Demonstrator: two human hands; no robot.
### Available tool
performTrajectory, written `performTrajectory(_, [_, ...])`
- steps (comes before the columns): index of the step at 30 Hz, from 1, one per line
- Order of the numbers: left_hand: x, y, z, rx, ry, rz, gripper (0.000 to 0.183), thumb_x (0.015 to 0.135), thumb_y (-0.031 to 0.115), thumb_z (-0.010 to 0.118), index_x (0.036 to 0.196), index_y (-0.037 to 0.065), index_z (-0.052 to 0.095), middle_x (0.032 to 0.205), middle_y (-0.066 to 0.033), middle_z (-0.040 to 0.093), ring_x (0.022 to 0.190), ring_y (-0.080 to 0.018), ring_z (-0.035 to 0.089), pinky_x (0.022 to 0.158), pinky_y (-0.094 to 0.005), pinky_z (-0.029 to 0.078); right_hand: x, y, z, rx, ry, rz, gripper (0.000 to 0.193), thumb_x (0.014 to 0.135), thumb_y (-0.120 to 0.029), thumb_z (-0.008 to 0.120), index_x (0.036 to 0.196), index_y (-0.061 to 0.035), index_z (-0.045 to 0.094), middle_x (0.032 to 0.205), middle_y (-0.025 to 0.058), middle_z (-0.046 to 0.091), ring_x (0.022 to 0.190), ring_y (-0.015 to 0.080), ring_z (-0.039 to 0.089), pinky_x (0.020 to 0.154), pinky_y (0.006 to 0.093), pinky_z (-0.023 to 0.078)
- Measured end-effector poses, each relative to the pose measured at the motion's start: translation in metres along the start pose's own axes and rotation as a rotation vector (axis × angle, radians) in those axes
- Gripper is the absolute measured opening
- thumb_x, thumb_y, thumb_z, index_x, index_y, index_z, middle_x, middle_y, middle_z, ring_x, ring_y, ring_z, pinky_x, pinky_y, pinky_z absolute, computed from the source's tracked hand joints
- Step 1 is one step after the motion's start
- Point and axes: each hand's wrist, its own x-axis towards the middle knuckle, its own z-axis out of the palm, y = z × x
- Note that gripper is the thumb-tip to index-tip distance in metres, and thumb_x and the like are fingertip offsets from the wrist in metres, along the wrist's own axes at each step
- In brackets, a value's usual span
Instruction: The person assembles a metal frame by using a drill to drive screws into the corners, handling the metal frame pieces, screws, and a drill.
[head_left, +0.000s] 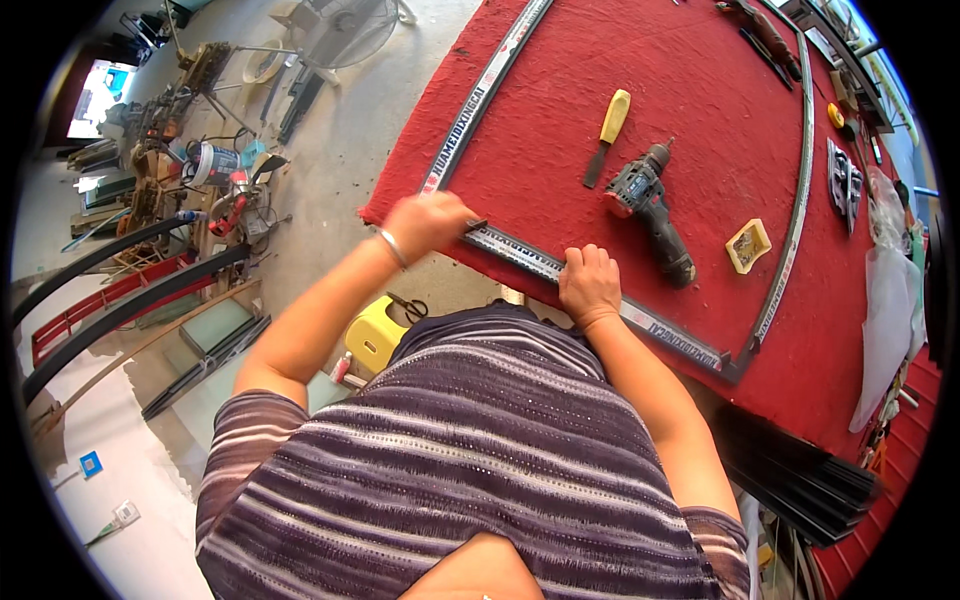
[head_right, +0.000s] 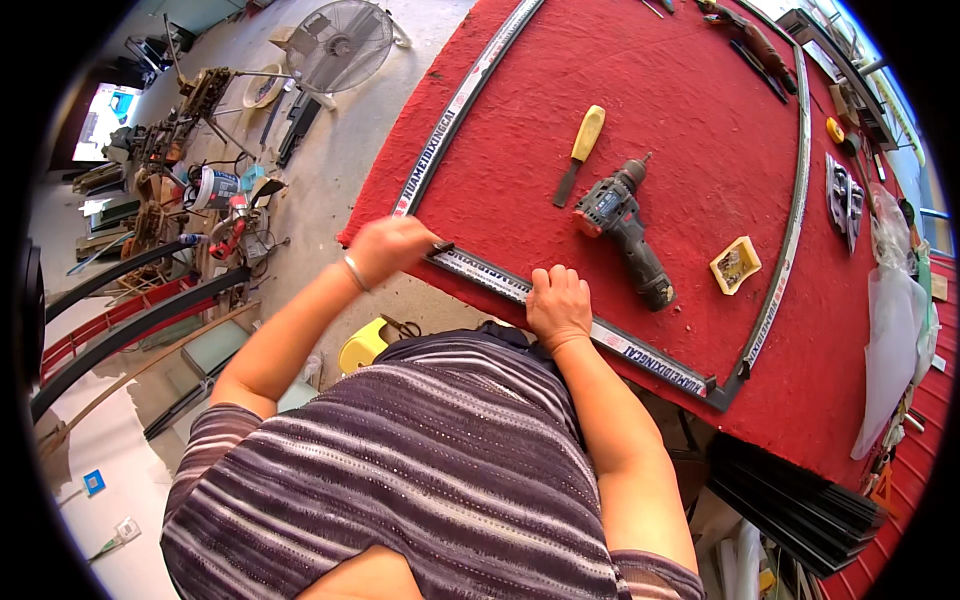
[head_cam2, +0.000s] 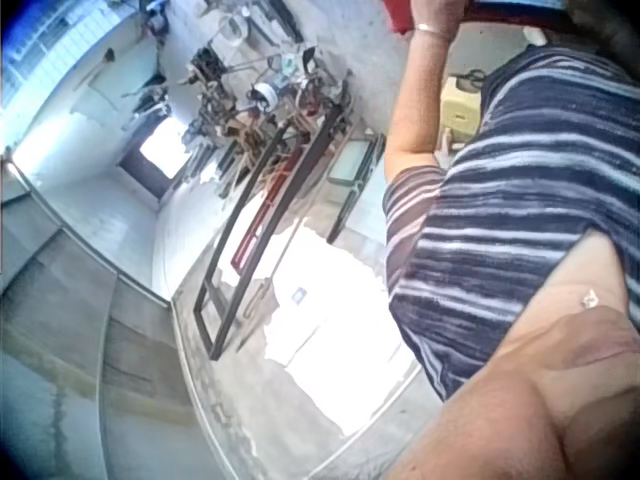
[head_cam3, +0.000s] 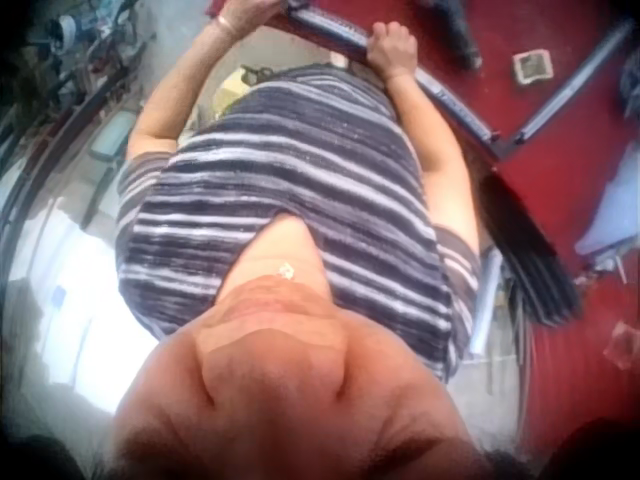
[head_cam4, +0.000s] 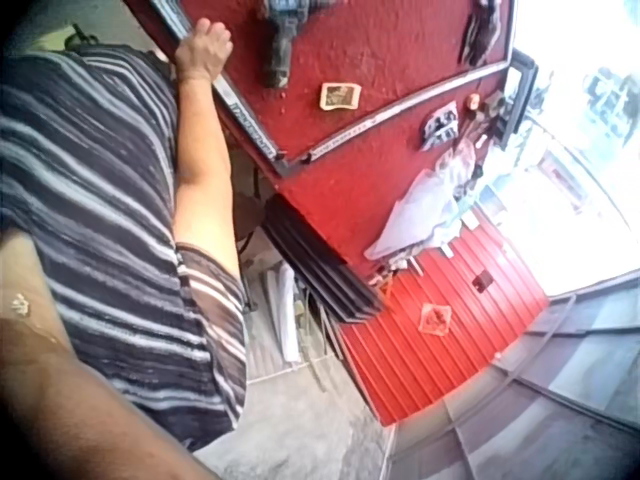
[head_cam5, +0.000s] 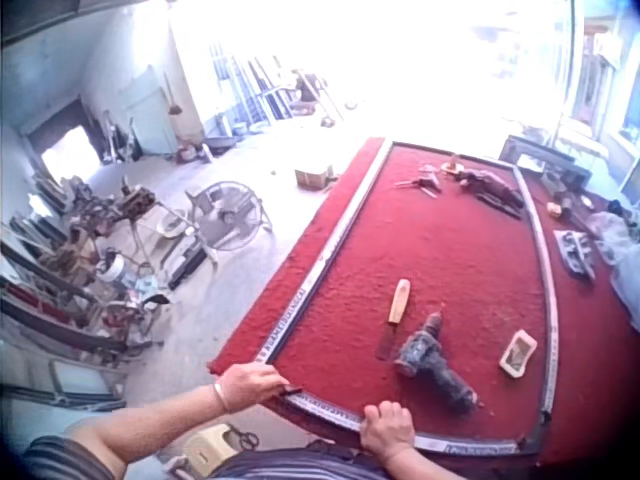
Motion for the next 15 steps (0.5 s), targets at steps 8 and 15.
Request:
performTrajectory(8, [-0.024, -0.104, -0.023, 0.134, -0.444, 0.222, 0.010, 0.080, 0.015, 0.062, 0.089, 0.012, 0.066, 0.086, -0.0031, 0.062, 0.083, -0.0215, 0.064, 0.070, -0.0340, 0.054, -0.001, 0.001, 0.000, -0.015, -0.006, 0.002, 0.019, 0.074, -0.021, 0.064, 0.086, -0.0145, 0.051, 0.084, 0.0067, 0.048, 0.081, 0.0266, 0.052, 0.068, 0.0399, 0.042])
performTrajectory(15, [-0.014, -0.108, -0.018, 0.152, -0.532, 0.348, 0.008, 0.080, 0.015, 0.060, 0.085, 0.011, 0.064, 0.084, -0.0041, 0.059, 0.084, -0.0217, 0.061, 0.071, -0.0337, 0.053, 0.000, -0.001, -0.003, -0.017, 0.014, -0.002, 0.019, 0.073, -0.021, 0.065, 0.086, -0.0146, 0.052, 0.084, 0.0066, 0.048, 0.083, 0.0264, 0.052, 0.069, 0.0396, 0.042])
